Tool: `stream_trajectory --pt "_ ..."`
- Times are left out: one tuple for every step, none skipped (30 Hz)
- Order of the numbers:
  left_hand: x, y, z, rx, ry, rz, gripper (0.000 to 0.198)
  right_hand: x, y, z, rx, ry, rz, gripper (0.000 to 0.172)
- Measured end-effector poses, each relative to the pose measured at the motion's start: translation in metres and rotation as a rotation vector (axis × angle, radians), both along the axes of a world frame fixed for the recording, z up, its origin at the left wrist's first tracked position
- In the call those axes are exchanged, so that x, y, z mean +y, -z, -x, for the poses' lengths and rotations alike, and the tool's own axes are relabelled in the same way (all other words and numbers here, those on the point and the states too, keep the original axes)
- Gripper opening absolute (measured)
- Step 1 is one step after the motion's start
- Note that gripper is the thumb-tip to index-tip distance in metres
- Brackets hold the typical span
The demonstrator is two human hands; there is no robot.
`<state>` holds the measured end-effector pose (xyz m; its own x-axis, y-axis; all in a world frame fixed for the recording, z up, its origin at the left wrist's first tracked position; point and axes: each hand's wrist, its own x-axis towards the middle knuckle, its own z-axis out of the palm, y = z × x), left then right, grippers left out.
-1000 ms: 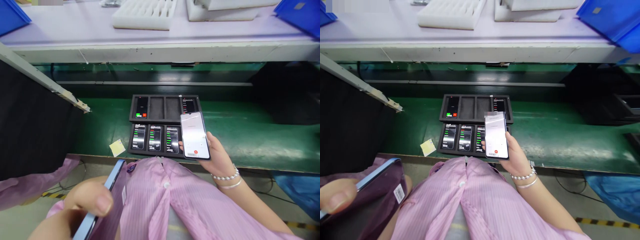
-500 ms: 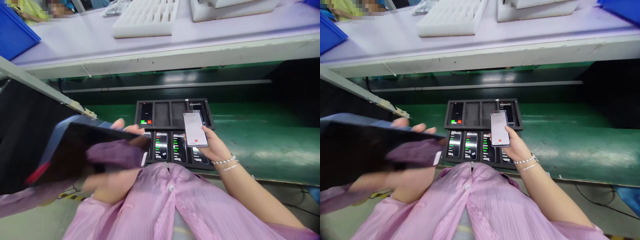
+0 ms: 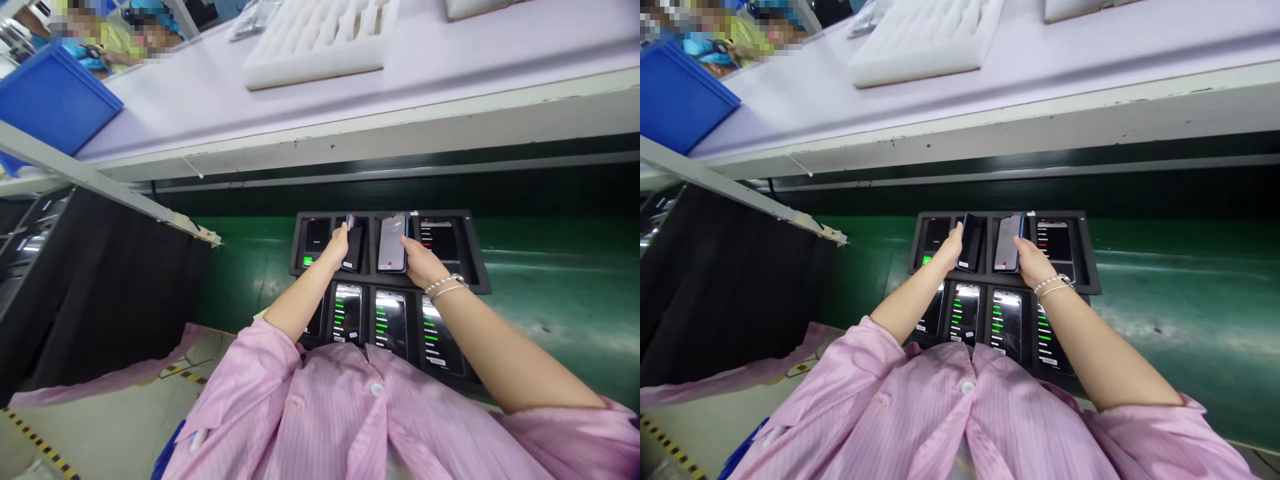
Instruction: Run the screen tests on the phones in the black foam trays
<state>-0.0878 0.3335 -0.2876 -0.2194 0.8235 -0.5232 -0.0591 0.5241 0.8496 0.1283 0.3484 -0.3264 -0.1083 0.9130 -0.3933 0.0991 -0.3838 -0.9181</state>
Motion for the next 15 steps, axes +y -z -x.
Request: stream_trajectory --pt "-0.001 0.002 -0.003 0.035 0.009 0.016 0.072 0.000 0.003 0.001 -0.014 -0.010 -0.015 0.057" --pt "-0.003 0.004 -0.005 0.066 0.015 0.016 0.071 -0.001 0.005 0.001 -0.047 -0.017 -0.036 0.058" --pt "-0.008 0.006 -0.006 0.106 0.030 -0.007 0.069 -0.003 0.005 -0.001 -0.094 -0.020 -0.059 0.060" --pt "-0.016 0.007 -0.005 0.170 0.058 -0.059 0.066 -0.006 0.004 -0.004 -0.144 -0.015 -0.078 0.062" --pt "-0.025 0.008 -0.004 0.259 0.101 -0.127 0.063 -0.009 0.003 -0.008 -0.208 -0.018 -0.112 0.066" --pt "-0.036 0.008 -0.001 0.367 0.156 -0.206 0.061 -0.014 0.001 -0.013 -0.290 -0.039 -0.176 0.071" --pt "-0.048 0.009 0.003 0.486 0.220 -0.287 0.060 -0.020 0.000 -0.018 -0.386 -0.079 -0.273 0.076" --pt "-0.060 0.009 0.008 0.605 0.285 -0.361 0.061 -0.028 0.000 -0.023 -0.489 -0.136 -0.394 0.081" --pt "-0.072 0.010 0.013 0.717 0.345 -0.420 0.062 -0.036 0.001 -0.028 -0.595 -0.202 -0.527 0.084" --pt "-0.083 0.011 0.018 0.815 0.399 -0.460 0.062 -0.046 0.003 -0.032 -0.699 -0.262 -0.653 0.085" --pt "-0.093 0.012 0.022 0.895 0.446 -0.477 0.060 -0.055 0.007 -0.036 -0.789 -0.302 -0.748 0.085" --pt "-0.101 0.015 0.025 0.956 0.486 -0.480 0.058 -0.064 0.012 -0.038 -0.851 -0.318 -0.800 0.084" --pt "-0.106 0.017 0.027 0.999 0.523 -0.475 0.055 -0.071 0.018 -0.040 -0.895 -0.326 -0.825 0.084" --pt "-0.110 0.020 0.028 1.027 0.559 -0.468 0.052 -0.078 0.024 -0.042 -0.925 -0.335 -0.838 0.084" --pt "-0.112 0.023 0.027 1.045 0.591 -0.461 0.050 -0.082 0.030 -0.042 -0.946 -0.349 -0.847 0.083"
